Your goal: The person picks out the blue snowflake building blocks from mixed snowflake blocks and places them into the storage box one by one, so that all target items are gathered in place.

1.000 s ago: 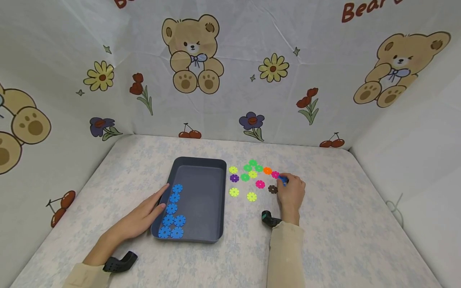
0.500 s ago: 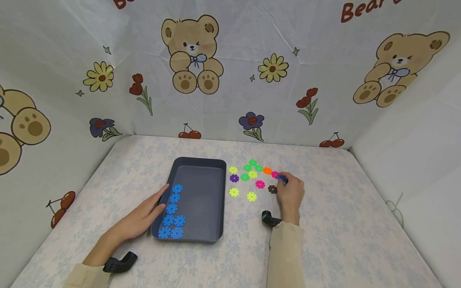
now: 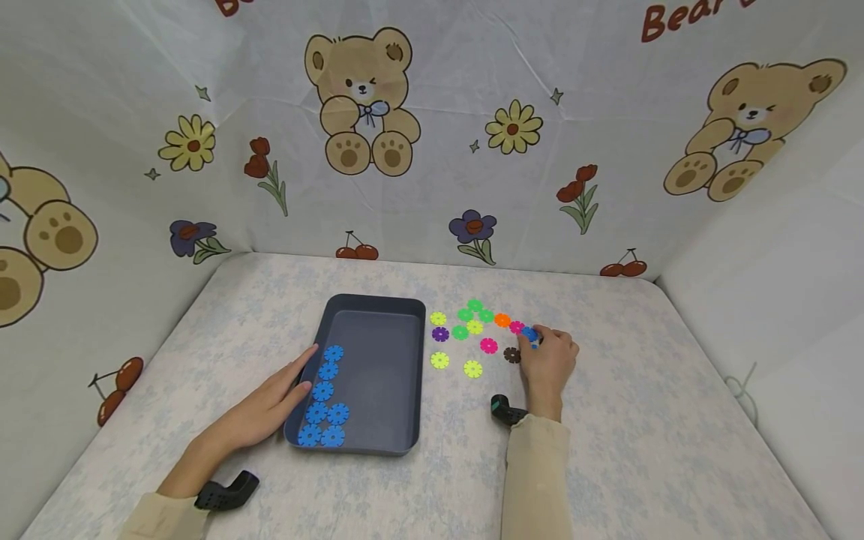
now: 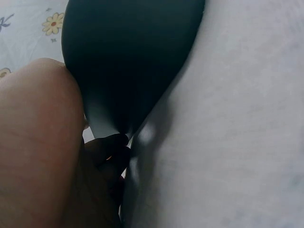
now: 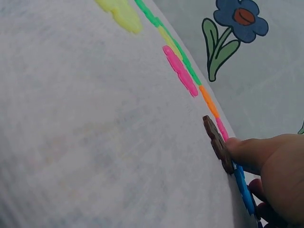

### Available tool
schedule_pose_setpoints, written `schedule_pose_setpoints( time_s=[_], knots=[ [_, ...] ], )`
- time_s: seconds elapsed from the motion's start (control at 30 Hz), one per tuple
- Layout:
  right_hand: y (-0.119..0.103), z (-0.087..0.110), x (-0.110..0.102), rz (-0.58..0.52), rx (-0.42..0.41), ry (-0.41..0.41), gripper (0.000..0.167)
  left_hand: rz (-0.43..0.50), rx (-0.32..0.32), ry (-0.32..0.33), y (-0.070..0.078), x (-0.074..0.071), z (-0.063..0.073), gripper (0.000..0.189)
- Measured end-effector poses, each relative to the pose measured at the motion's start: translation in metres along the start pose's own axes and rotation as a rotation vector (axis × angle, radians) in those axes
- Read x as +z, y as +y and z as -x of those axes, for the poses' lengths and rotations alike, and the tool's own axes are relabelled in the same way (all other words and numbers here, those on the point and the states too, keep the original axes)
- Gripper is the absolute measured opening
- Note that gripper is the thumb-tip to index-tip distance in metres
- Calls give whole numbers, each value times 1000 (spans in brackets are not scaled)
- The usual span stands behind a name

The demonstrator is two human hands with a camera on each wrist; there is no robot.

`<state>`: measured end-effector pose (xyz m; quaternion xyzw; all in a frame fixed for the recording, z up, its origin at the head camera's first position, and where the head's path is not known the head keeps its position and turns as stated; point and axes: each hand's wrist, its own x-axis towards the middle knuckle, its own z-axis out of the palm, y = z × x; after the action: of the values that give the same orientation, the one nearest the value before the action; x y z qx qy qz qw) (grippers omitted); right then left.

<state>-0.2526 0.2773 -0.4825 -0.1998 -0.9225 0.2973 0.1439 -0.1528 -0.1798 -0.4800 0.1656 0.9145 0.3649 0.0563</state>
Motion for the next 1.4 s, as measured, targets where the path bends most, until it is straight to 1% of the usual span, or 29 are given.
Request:
schedule_pose_setpoints(
  time_s=[0.13, 0.4, 0.67, 0.9, 1.03, 1.13, 1.33, 1.4],
  knots=[
    [1, 1, 0, -6, -13, 5, 44, -3, -1, -2, -1, 1, 0, 65],
    [2, 1, -2, -62, -24, 19, 43, -2, -2, -2, 0, 1, 0, 65],
    [1, 2, -3, -81, -29, 33, 43, -3, 4, 3, 0, 1, -1, 64],
    [-4, 2, -3, -95, -24, 68, 42, -3, 14, 3, -2, 1, -1, 64],
    [-7, 2, -2, -117, -29, 66, 42, -3, 25, 8, -2, 1, -1, 65],
    [-10, 3, -2, -142, -43, 60, 41, -2, 26, 8, -1, 1, -1, 65],
    [-13, 3, -2, -181, -94, 50, 39, 5, 22, 4, -1, 1, -1, 64],
    [-14, 3, -2, -187, -99, 41, 39, 4, 23, 4, -1, 1, -1, 64]
  ],
)
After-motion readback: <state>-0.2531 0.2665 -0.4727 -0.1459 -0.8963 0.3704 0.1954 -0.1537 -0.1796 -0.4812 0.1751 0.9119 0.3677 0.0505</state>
